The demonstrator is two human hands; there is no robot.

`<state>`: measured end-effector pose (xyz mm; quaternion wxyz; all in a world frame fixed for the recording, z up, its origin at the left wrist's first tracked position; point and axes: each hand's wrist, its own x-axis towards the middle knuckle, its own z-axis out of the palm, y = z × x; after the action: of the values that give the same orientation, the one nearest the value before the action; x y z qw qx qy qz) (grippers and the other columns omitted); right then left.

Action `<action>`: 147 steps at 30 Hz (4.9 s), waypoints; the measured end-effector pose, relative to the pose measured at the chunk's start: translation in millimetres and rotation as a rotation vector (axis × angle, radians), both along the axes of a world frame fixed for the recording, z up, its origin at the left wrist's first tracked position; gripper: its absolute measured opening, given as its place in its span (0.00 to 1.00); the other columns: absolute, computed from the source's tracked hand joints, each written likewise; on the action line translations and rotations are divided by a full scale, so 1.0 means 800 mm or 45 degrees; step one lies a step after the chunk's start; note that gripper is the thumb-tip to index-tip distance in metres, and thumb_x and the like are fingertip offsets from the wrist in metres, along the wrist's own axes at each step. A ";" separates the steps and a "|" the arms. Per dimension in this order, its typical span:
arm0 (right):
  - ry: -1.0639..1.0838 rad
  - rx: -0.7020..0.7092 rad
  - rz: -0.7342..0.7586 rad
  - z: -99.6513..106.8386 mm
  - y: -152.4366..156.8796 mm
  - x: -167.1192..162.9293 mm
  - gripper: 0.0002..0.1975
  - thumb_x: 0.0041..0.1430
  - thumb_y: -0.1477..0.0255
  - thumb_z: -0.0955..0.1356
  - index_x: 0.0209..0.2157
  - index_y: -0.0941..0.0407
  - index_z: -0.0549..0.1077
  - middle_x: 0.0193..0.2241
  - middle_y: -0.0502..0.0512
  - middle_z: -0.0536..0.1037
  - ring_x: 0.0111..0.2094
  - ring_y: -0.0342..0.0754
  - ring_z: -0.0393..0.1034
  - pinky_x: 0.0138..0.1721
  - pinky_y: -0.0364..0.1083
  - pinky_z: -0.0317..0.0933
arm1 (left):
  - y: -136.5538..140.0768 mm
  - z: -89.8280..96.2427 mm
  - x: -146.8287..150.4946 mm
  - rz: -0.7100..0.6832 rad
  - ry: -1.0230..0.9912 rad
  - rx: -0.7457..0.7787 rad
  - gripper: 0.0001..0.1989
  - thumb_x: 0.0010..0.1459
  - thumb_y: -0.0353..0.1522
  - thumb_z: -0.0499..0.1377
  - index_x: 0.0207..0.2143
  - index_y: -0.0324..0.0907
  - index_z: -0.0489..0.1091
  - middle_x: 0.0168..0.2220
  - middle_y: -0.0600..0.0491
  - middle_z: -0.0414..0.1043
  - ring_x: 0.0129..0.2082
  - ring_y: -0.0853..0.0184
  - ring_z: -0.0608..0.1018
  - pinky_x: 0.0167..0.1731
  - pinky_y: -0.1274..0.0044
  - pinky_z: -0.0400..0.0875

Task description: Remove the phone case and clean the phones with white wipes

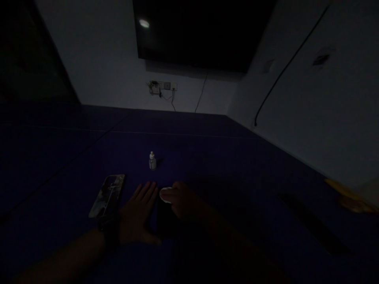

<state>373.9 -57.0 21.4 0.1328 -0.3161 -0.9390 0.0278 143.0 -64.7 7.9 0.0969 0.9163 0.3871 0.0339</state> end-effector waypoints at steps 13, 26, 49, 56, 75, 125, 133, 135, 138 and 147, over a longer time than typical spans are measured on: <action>-0.060 0.009 -0.123 0.005 -0.001 -0.012 0.25 0.55 0.83 0.63 0.54 0.55 0.73 0.54 0.55 0.76 0.41 0.52 0.64 0.43 0.51 0.58 | -0.001 -0.008 -0.002 -0.009 -0.013 0.088 0.66 0.42 0.69 0.53 0.70 0.30 0.45 0.71 0.29 0.38 0.71 0.38 0.45 0.66 0.49 0.39; -0.021 -0.047 -0.241 0.001 -0.002 -0.006 0.26 0.55 0.81 0.63 0.54 0.51 0.75 0.54 0.53 0.77 0.42 0.54 0.64 0.44 0.53 0.57 | -0.002 -0.002 -0.001 0.005 -0.009 0.053 0.67 0.42 0.69 0.52 0.69 0.27 0.47 0.71 0.28 0.38 0.70 0.36 0.44 0.66 0.49 0.39; 0.039 -0.109 -0.331 -0.007 0.003 0.010 0.28 0.57 0.79 0.62 0.57 0.50 0.74 0.58 0.52 0.75 0.47 0.56 0.64 0.49 0.57 0.55 | -0.001 -0.006 -0.003 0.000 0.019 0.038 0.67 0.44 0.69 0.51 0.70 0.26 0.43 0.71 0.29 0.35 0.71 0.38 0.41 0.66 0.50 0.37; 0.060 -0.127 -0.147 -0.013 0.001 0.001 0.29 0.56 0.80 0.62 0.59 0.49 0.72 0.58 0.51 0.74 0.50 0.56 0.64 0.51 0.55 0.54 | -0.002 -0.002 -0.001 0.011 0.005 0.038 0.72 0.38 0.73 0.49 0.70 0.28 0.45 0.71 0.28 0.37 0.70 0.35 0.43 0.66 0.49 0.39; 0.080 -0.049 -0.256 -0.009 0.004 0.010 0.29 0.56 0.81 0.60 0.57 0.54 0.73 0.58 0.57 0.74 0.43 0.52 0.68 0.46 0.53 0.57 | -0.002 0.002 -0.001 0.017 0.000 0.030 0.74 0.36 0.74 0.49 0.70 0.27 0.45 0.71 0.28 0.37 0.70 0.36 0.43 0.66 0.48 0.39; 0.289 -0.060 -0.286 -0.023 -0.003 0.055 0.27 0.58 0.82 0.60 0.56 0.52 0.74 0.55 0.56 0.77 0.50 0.52 0.68 0.50 0.54 0.61 | -0.001 0.000 -0.002 -0.005 0.024 0.110 0.73 0.35 0.75 0.47 0.70 0.29 0.47 0.70 0.28 0.41 0.70 0.35 0.47 0.65 0.48 0.43; 0.155 -0.085 -0.128 -0.024 0.000 0.037 0.29 0.55 0.83 0.61 0.57 0.53 0.74 0.57 0.57 0.76 0.51 0.52 0.68 0.50 0.55 0.58 | -0.001 -0.004 -0.003 -0.008 0.014 0.134 0.72 0.37 0.74 0.48 0.70 0.30 0.45 0.70 0.28 0.42 0.70 0.36 0.47 0.65 0.48 0.43; 0.174 -0.087 -0.155 -0.024 0.001 0.041 0.27 0.55 0.83 0.61 0.53 0.51 0.77 0.53 0.54 0.78 0.49 0.52 0.68 0.50 0.54 0.59 | 0.000 -0.005 -0.005 -0.010 0.010 0.140 0.72 0.37 0.74 0.48 0.70 0.30 0.45 0.70 0.29 0.42 0.70 0.35 0.47 0.65 0.48 0.43; 0.172 -0.076 -0.271 -0.023 0.000 0.042 0.29 0.54 0.83 0.62 0.55 0.51 0.75 0.55 0.54 0.77 0.46 0.53 0.67 0.49 0.54 0.59 | 0.000 -0.005 -0.005 -0.003 0.003 0.136 0.73 0.35 0.74 0.50 0.70 0.31 0.45 0.70 0.30 0.43 0.70 0.35 0.47 0.65 0.49 0.44; 0.215 -0.074 -0.165 -0.025 0.000 0.038 0.25 0.55 0.83 0.62 0.49 0.51 0.79 0.52 0.52 0.80 0.46 0.53 0.67 0.48 0.53 0.58 | 0.003 -0.013 -0.005 -0.005 0.020 0.136 0.73 0.36 0.73 0.50 0.70 0.29 0.45 0.70 0.28 0.40 0.70 0.35 0.45 0.66 0.48 0.42</action>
<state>404.2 -56.8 1.4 0.2037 -0.3762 -0.9009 0.0731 139.3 -62.2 -2.4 0.0451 0.9211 0.3838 0.0471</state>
